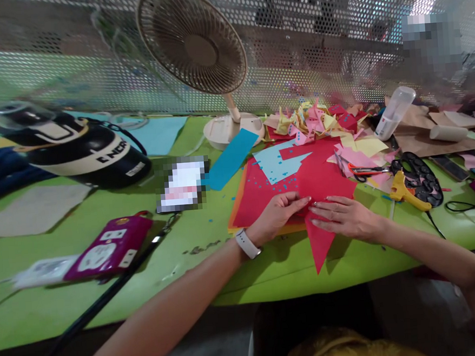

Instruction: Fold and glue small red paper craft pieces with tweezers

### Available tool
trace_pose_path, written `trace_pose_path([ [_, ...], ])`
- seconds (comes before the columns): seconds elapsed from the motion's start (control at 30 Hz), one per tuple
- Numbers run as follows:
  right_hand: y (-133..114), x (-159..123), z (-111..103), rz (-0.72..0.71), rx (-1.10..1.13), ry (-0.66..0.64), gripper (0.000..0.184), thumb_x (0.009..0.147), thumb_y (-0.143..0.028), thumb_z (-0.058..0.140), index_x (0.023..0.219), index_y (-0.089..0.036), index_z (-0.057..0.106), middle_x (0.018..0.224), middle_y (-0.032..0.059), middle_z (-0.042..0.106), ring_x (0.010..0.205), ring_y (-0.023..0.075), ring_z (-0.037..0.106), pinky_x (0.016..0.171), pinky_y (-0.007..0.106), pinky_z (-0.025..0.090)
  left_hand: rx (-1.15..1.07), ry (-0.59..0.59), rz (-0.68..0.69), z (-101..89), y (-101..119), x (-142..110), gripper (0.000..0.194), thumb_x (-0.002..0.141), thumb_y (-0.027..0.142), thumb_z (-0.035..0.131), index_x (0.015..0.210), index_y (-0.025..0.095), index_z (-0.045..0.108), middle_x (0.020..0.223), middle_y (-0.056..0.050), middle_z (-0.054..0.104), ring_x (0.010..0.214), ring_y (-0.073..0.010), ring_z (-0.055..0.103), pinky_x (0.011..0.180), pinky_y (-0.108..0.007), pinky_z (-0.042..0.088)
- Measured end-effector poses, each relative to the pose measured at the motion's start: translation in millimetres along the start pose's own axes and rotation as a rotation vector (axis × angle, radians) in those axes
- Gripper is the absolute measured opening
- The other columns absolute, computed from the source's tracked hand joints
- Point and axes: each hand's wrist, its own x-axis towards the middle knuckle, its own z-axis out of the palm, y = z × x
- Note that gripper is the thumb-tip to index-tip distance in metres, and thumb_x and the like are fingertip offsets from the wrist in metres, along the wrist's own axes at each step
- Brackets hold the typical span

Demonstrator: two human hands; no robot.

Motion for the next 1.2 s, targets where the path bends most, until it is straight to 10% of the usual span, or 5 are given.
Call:
trace_pose_path([
  [0.9, 2.8, 9.5, 20.4, 0.008, 0.230, 0.194, 0.038, 0.096, -0.012, 0.041, 0.130, -0.013, 0.060, 0.126, 0.0101, 0.069, 0.125, 0.0171, 0.060, 0.108, 0.040, 0.048, 0.007, 0.101, 0.005, 0.1, -4.7, -0.9, 0.041, 0.066, 0.055, 0.079, 0.074, 0.017, 0.065, 0.070, 0.000, 0.063, 0.069, -0.0144, 0.055, 0.066, -0.027, 0.046],
  [1.2, 4.9, 22.9, 19.4, 0.249, 0.373, 0.217, 0.029, 0.095, -0.018, 0.051, 0.119, -0.015, 0.066, 0.109, 0.0113, 0.075, 0.101, 0.0182, 0.071, 0.096, 0.036, 0.054, 0.022, 0.111, 0.044, 1.0, -7.0, 0.8, 0.044, 0.069, 0.058, 0.077, 0.072, 0.017, 0.063, 0.066, 0.004, 0.056, 0.061, -0.0093, 0.048, 0.057, -0.021, 0.041],
])
